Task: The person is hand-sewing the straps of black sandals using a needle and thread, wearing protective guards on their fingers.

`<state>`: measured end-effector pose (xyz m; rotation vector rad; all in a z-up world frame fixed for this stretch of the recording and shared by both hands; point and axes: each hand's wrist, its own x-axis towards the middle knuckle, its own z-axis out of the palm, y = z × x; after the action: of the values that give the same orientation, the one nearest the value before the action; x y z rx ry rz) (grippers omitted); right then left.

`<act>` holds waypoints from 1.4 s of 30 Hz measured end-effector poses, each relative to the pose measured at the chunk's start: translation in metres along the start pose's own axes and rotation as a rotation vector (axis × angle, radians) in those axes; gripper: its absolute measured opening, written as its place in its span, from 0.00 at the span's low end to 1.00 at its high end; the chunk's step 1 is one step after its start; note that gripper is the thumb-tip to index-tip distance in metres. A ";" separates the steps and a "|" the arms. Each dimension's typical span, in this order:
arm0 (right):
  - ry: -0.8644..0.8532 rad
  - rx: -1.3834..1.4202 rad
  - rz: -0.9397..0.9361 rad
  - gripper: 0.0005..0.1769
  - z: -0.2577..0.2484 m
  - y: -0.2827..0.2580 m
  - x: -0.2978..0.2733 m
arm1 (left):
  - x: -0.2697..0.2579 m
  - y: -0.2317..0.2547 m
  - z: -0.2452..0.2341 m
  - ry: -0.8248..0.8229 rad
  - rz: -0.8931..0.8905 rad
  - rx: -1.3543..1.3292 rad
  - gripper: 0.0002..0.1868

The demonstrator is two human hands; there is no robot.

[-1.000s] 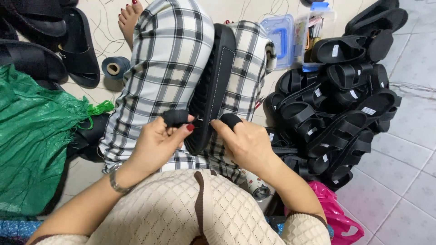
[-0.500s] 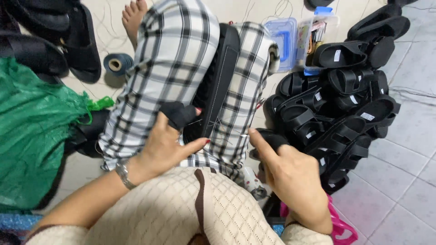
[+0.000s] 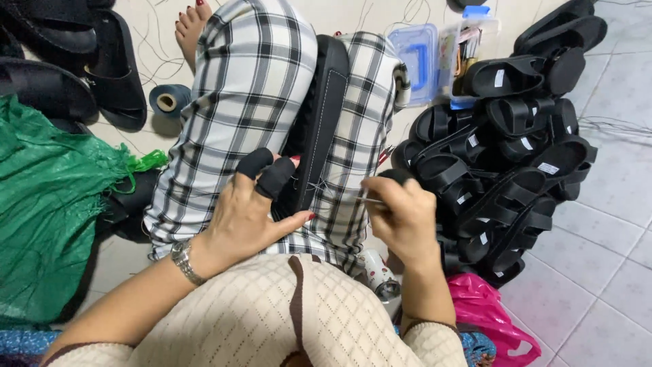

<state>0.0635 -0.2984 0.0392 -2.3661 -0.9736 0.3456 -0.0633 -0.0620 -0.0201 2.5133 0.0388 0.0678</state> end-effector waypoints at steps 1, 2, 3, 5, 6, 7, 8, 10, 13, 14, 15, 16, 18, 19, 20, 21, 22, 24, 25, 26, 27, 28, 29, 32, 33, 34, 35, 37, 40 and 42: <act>0.038 0.043 0.006 0.20 -0.012 -0.005 0.001 | -0.001 0.000 0.002 0.011 -0.001 0.000 0.53; 0.038 0.045 0.010 0.20 -0.003 -0.010 0.003 | -0.001 0.002 -0.002 0.007 0.000 -0.001 0.53; 0.015 0.060 -0.044 0.13 0.004 -0.014 0.007 | 0.003 0.003 -0.004 0.014 0.010 -0.015 0.52; -0.007 0.072 -0.097 0.08 0.022 -0.016 0.014 | 0.009 0.004 -0.006 0.021 0.023 -0.030 0.51; 0.013 0.373 -0.071 0.05 0.033 -0.015 0.018 | 0.009 0.002 -0.006 0.034 0.022 -0.085 0.48; 0.027 0.681 -0.045 0.02 0.045 -0.014 0.022 | 0.009 0.001 -0.007 0.044 0.014 -0.134 0.45; 0.025 0.685 -0.046 0.02 0.046 -0.005 0.021 | 0.005 0.000 -0.003 0.043 0.010 -0.131 0.45; -0.108 1.316 -0.058 0.08 0.048 0.015 0.022 | 0.001 -0.003 0.006 0.087 0.018 -0.124 0.46; -0.389 1.015 -0.288 0.05 0.013 0.015 0.041 | 0.002 -0.001 0.005 0.089 0.008 -0.163 0.45; -0.384 1.012 -0.288 0.05 0.000 -0.001 0.044 | 0.007 0.000 -0.001 0.089 0.014 -0.163 0.45; -0.345 0.411 -0.301 0.04 -0.013 -0.018 0.046 | 0.010 0.000 -0.008 0.065 0.007 -0.222 0.43; -0.290 -0.189 -0.293 0.03 -0.025 -0.035 0.048 | 0.013 0.001 -0.014 0.041 0.001 -0.280 0.41; -0.166 -0.306 -0.308 0.08 -0.012 -0.031 0.036 | 0.000 -0.009 -0.002 0.072 -0.057 -0.366 0.36; -0.058 -0.420 -0.330 0.15 -0.006 -0.028 0.029 | -0.008 -0.013 0.006 0.108 -0.132 -0.456 0.32; -0.059 -0.423 -0.329 0.15 0.010 -0.019 0.027 | -0.001 -0.010 0.000 0.108 -0.130 -0.459 0.32; 0.070 -0.438 -0.359 0.15 0.028 -0.010 0.024 | 0.004 -0.006 -0.007 0.190 -0.106 -0.416 0.23; 0.200 -0.452 -0.388 0.15 0.046 -0.001 0.020 | 0.008 -0.002 -0.013 0.271 -0.082 -0.372 0.14; 0.331 -0.615 -0.267 0.10 0.037 0.022 -0.003 | -0.017 -0.039 -0.004 0.281 0.036 0.108 0.13; 0.459 -0.773 -0.147 0.08 0.034 0.031 -0.016 | -0.032 -0.057 0.000 0.282 0.152 0.590 0.24; 0.455 -0.768 -0.144 0.08 0.012 0.051 -0.020 | -0.039 -0.085 -0.023 0.275 0.150 0.591 0.24; 0.626 -0.701 0.036 0.10 -0.010 0.072 -0.023 | -0.041 -0.115 -0.046 0.238 -0.024 0.506 0.22; 0.798 -0.626 0.212 0.19 -0.031 0.093 -0.027 | -0.043 -0.145 -0.069 0.203 -0.198 0.416 0.25; 0.802 -0.630 0.215 0.19 -0.031 0.083 -0.027 | -0.036 -0.137 -0.080 0.205 -0.192 0.415 0.25; 0.737 -0.335 0.159 0.19 -0.020 0.043 -0.017 | -0.013 -0.087 -0.093 0.144 -0.107 0.544 0.26; 0.372 0.027 0.120 0.28 -0.011 0.023 -0.008 | 0.003 -0.055 -0.084 -0.030 -0.220 0.206 0.07; 0.000 0.382 0.067 0.37 -0.003 0.003 0.002 | 0.019 -0.022 -0.076 -0.204 -0.323 -0.138 0.29; 0.008 0.382 0.065 0.37 0.005 -0.002 0.008 | 0.019 -0.017 -0.074 -0.202 -0.317 -0.133 0.29; -0.065 0.274 -0.005 0.11 0.018 -0.011 0.023 | 0.022 -0.007 -0.069 -0.261 -0.073 -0.244 0.22; -0.049 0.852 0.015 0.04 0.020 -0.001 0.014 | 0.025 0.001 -0.086 -0.728 -0.320 -0.976 0.13; -0.005 1.211 0.021 0.05 0.047 0.011 0.015 | 0.019 -0.008 -0.049 -0.578 -0.226 -1.138 0.13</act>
<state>0.0600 -0.2757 -0.0055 -1.2571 -0.4784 0.6990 -0.0472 -0.0257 0.0156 1.3083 0.0326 -0.5670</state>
